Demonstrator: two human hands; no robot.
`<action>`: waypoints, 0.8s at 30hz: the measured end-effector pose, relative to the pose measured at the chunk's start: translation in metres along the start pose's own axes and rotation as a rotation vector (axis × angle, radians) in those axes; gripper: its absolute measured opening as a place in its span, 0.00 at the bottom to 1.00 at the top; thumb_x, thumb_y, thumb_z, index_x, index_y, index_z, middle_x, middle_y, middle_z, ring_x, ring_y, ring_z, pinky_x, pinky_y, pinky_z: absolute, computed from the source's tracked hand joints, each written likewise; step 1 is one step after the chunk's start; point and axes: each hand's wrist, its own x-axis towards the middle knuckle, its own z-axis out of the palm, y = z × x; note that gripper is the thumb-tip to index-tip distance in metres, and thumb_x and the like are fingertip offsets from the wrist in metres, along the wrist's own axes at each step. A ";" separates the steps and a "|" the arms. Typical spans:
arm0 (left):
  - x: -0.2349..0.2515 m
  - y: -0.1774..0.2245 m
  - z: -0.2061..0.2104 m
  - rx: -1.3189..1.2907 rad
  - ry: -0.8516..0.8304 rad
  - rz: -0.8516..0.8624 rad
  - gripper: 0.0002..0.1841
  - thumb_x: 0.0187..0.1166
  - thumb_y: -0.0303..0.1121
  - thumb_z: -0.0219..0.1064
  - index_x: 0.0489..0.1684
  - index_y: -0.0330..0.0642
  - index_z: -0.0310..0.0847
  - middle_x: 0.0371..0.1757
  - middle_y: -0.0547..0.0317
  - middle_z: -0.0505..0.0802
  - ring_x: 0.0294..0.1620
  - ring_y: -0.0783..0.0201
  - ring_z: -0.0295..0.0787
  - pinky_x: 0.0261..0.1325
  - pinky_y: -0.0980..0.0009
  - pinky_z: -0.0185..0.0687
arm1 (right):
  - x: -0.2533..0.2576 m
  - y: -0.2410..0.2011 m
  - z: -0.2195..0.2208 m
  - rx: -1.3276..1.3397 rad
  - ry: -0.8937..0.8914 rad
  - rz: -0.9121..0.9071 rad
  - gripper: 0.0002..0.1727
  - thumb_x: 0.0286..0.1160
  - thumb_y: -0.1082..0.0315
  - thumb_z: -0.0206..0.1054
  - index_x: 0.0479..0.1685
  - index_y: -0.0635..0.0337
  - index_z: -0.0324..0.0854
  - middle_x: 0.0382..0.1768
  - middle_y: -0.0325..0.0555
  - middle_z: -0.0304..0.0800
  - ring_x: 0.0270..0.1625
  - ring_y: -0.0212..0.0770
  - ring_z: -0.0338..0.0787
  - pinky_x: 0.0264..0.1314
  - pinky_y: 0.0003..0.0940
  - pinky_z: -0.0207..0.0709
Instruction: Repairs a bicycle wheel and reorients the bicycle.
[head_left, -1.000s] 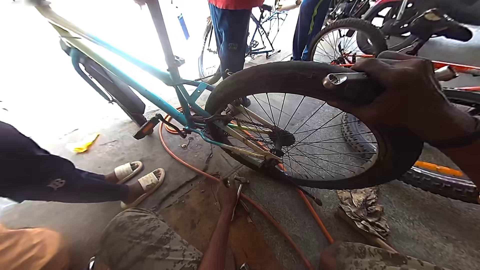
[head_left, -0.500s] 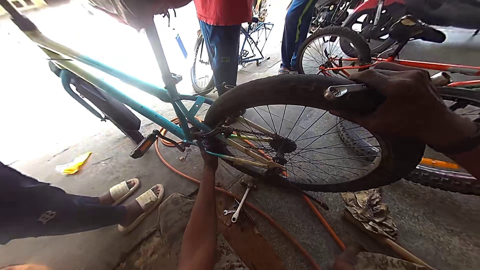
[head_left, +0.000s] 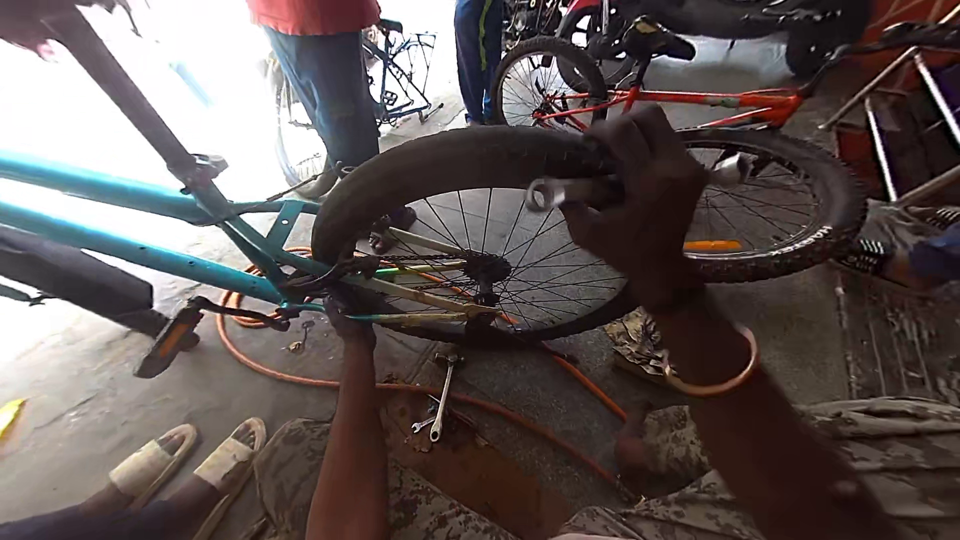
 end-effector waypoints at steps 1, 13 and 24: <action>-0.002 0.000 0.001 -0.006 0.000 0.001 0.38 0.90 0.65 0.31 0.84 0.50 0.69 0.74 0.54 0.86 0.73 0.57 0.83 0.74 0.46 0.79 | -0.029 -0.020 -0.002 0.028 0.002 0.152 0.24 0.69 0.48 0.76 0.51 0.59 0.87 0.45 0.54 0.90 0.43 0.51 0.91 0.39 0.50 0.84; -0.047 0.017 0.031 0.612 0.410 0.070 0.30 0.93 0.39 0.50 0.90 0.32 0.52 0.85 0.35 0.71 0.83 0.47 0.71 0.82 0.55 0.71 | -0.265 0.006 0.113 0.206 -0.992 0.488 0.12 0.75 0.54 0.73 0.47 0.50 0.91 0.38 0.47 0.94 0.45 0.52 0.93 0.50 0.59 0.83; -0.152 0.032 0.073 1.417 -0.670 0.761 0.38 0.56 0.59 0.83 0.65 0.44 0.85 0.62 0.53 0.93 0.68 0.52 0.86 0.84 0.41 0.62 | -0.239 0.014 0.068 0.021 -0.871 0.383 0.08 0.69 0.56 0.78 0.37 0.49 0.92 0.30 0.44 0.93 0.36 0.51 0.93 0.40 0.57 0.83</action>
